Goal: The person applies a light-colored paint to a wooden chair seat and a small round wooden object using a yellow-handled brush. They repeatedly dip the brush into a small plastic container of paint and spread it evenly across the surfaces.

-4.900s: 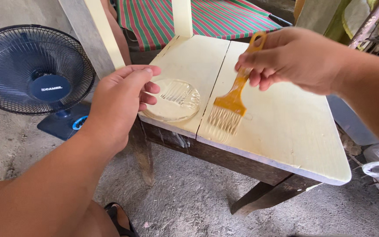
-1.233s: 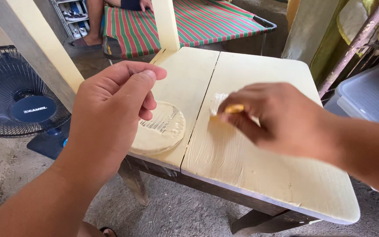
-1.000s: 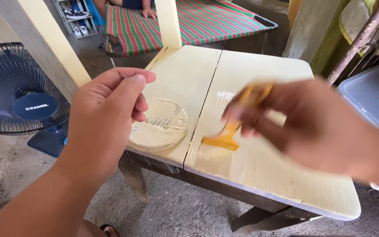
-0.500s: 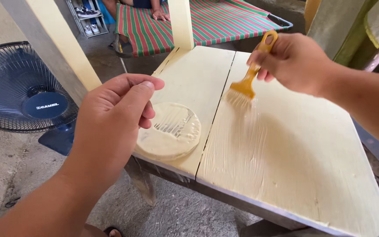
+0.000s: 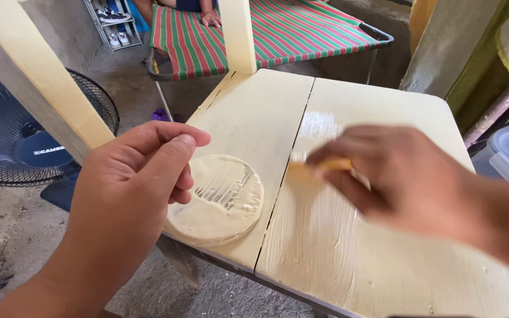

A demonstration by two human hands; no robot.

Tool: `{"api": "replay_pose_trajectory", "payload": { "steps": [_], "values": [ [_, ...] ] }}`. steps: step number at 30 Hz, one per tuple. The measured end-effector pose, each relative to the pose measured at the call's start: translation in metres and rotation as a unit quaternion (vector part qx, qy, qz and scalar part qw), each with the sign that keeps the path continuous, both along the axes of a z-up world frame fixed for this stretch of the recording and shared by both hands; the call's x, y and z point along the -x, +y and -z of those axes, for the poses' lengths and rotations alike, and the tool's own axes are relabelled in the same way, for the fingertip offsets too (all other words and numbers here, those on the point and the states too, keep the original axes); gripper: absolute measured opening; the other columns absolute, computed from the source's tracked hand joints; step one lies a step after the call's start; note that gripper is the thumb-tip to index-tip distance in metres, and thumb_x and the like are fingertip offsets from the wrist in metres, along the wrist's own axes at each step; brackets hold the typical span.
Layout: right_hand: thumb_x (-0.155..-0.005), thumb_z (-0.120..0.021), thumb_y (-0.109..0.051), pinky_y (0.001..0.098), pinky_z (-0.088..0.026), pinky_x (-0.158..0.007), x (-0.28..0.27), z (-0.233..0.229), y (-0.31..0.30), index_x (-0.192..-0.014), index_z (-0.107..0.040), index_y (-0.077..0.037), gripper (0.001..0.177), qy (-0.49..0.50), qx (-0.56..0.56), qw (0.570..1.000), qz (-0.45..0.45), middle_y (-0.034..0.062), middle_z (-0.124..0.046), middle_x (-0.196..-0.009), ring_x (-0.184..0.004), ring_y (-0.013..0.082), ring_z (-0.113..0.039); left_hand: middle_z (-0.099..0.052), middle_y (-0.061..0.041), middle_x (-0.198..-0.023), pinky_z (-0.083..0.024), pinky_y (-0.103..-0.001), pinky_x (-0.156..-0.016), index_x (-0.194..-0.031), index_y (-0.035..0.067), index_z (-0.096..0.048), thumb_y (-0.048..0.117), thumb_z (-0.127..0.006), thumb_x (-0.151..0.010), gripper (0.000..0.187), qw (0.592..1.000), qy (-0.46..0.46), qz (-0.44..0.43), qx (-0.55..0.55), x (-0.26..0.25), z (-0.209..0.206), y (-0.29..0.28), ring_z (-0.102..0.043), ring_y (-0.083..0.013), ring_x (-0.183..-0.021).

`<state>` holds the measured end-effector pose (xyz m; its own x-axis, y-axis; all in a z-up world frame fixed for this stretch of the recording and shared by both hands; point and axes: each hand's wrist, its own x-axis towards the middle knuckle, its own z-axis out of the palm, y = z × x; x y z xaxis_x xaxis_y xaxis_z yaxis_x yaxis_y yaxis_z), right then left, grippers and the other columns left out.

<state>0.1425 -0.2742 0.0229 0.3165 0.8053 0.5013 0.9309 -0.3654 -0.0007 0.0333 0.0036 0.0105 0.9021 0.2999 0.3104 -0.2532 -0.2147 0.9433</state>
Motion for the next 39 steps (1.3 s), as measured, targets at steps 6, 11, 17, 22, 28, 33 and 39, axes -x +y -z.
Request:
{"api": "replay_pose_trajectory", "payload": {
  "steps": [6,11,17,22,28,33,39],
  "values": [
    [-0.093,-0.074,-0.025,0.033,-0.059,-0.068,0.074,0.018,-0.019,-0.116,-0.072,-0.013,0.026,0.13,0.032,0.986,-0.103,-0.0016,-0.074,-0.094,-0.087,0.0173,-0.075,-0.062,0.0,-0.072,-0.05,-0.022,-0.06,-0.106,0.002,-0.077,0.018,-0.057,-0.098,0.026,1.0,0.001,-0.015,0.011,0.004,-0.004,-0.006,-0.056,-0.0056,-0.065],
    [-0.091,-0.068,-0.026,0.0294,-0.061,-0.071,0.099,0.002,-0.016,-0.114,-0.08,-0.017,0.027,0.225,-0.112,0.965,0.074,-0.0033,-0.079,-0.093,-0.081,0.0119,-0.076,-0.061,0.001,-0.072,-0.048,-0.021,-0.061,-0.107,0.004,-0.077,0.019,-0.058,-0.099,0.025,0.999,0.0,-0.03,0.031,0.009,-0.009,-0.009,-0.056,-0.0055,-0.065],
    [-0.105,-0.057,-0.022,0.0382,-0.058,-0.068,0.042,-0.025,-0.037,-0.107,-0.075,0.001,0.03,0.425,-0.164,0.852,0.257,0.0145,-0.07,-0.088,-0.072,0.0238,-0.068,-0.062,0.0,-0.071,-0.046,-0.021,-0.06,-0.107,0.003,-0.077,0.019,-0.059,-0.098,0.025,0.998,-0.013,0.001,0.062,0.019,-0.006,-0.02,-0.054,-0.0056,-0.064],
    [-0.107,-0.055,-0.023,0.0316,-0.061,-0.076,-0.016,-0.017,-0.042,-0.111,-0.077,-0.003,0.03,0.314,-0.068,0.906,0.276,0.0112,-0.075,-0.091,-0.078,0.018,-0.074,-0.063,0.0,-0.068,-0.048,-0.021,-0.058,-0.105,0.001,-0.079,0.018,-0.061,-0.094,0.026,0.997,0.003,0.064,0.031,0.023,-0.006,-0.035,-0.056,-0.0045,-0.063],
    [-0.107,-0.056,-0.02,0.0303,-0.056,-0.075,-0.118,-0.014,-0.045,-0.109,-0.072,0.0,0.025,0.249,-0.131,0.938,0.203,0.0094,-0.075,-0.096,-0.081,0.0152,-0.068,-0.062,0.0,-0.067,-0.045,-0.02,-0.056,-0.104,0.0,-0.077,0.018,-0.062,-0.096,0.024,0.997,-0.028,0.07,0.01,0.013,-0.009,-0.038,-0.054,-0.0039,-0.062],
    [-0.112,-0.055,-0.025,0.0305,-0.058,-0.079,-0.183,-0.018,-0.039,-0.115,-0.071,-0.002,0.028,0.172,-0.114,0.951,0.231,0.009,-0.075,-0.101,-0.085,0.0148,-0.07,-0.062,0.001,-0.068,-0.043,-0.021,-0.054,-0.106,0.001,-0.078,0.018,-0.062,-0.101,0.024,0.997,-0.048,0.05,-0.024,0.001,-0.007,-0.031,-0.054,-0.0043,-0.062],
    [-0.113,-0.054,-0.033,0.0326,-0.057,-0.079,-0.213,-0.028,-0.028,-0.122,-0.071,-0.006,0.033,0.045,-0.052,0.962,0.265,0.01,-0.075,-0.098,-0.085,0.0165,-0.071,-0.061,0.002,-0.066,-0.046,-0.02,-0.056,-0.102,0.003,-0.077,0.019,-0.061,-0.097,0.023,0.998,-0.033,0.034,-0.037,-0.018,-0.019,-0.024,-0.054,-0.0037,-0.061]
  ]
}}
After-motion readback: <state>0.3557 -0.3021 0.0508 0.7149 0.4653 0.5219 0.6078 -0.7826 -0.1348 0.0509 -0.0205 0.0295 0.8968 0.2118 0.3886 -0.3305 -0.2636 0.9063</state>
